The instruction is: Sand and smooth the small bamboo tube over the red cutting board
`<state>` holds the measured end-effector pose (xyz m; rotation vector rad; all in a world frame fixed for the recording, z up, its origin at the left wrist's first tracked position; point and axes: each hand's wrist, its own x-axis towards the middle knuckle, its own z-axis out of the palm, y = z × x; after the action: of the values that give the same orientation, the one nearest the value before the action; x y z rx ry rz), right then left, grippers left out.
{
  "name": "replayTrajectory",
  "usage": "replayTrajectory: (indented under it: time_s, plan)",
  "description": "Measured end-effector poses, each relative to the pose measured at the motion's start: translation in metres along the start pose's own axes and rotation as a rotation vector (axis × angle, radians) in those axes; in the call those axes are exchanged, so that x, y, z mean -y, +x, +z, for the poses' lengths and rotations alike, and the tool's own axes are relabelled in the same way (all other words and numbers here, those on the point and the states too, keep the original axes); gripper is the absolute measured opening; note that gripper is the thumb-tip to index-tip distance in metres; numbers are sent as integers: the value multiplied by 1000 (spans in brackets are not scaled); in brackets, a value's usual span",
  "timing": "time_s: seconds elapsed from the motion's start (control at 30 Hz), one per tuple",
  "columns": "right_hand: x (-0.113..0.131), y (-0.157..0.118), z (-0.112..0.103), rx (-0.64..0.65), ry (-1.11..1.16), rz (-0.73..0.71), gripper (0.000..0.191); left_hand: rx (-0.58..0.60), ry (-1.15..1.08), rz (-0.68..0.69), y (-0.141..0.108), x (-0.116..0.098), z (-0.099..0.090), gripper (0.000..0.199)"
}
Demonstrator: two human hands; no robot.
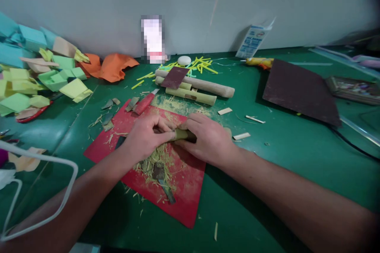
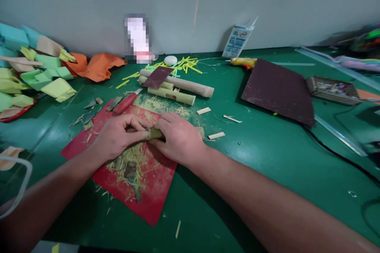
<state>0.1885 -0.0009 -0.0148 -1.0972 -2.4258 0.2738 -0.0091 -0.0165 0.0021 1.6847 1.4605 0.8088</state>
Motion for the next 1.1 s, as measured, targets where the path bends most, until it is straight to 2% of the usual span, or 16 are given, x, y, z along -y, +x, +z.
replayTrajectory:
  time_s: [0.07, 0.2, 0.23, 0.33, 0.4, 0.53, 0.7, 0.83, 1.0, 1.1]
  plan:
    - [0, 0, 0, 0, 8, -6, 15, 45, -47, 5, 0, 0, -1, 17]
    - [1, 0, -1, -8, -10, -2, 17, -85, 60, -28, 1, -2, 0, 15]
    - [1, 0, 0, -8, -14, -2, 17, -87, 62, -28, 1, -3, 0, 15]
    - [1, 0, 0, 0, -6, -7, 16, 12, -29, 10, 1, -3, 0, 15]
    - [1, -1, 0, 1, -4, -4, 16, 34, -44, 19, 0, -3, 0, 15]
    - [2, -1, 0, -9, -12, 3, 17, -67, 38, -24, 0, -2, -1, 15]
    - [0, -1, 1, -17, 1, -19, 16, 49, -45, 43, 1, 0, 0, 15]
    - [-1, 0, 2, -36, -10, -24, 18, -88, 40, 1, 2, 1, 1, 16]
    - [-2, 0, 2, -34, 4, -30, 18, 50, -30, 42, 1, 1, 1, 14]
    - [-1, 0, 2, -34, 8, -25, 18, -57, 22, 26, 1, 1, 1, 16]
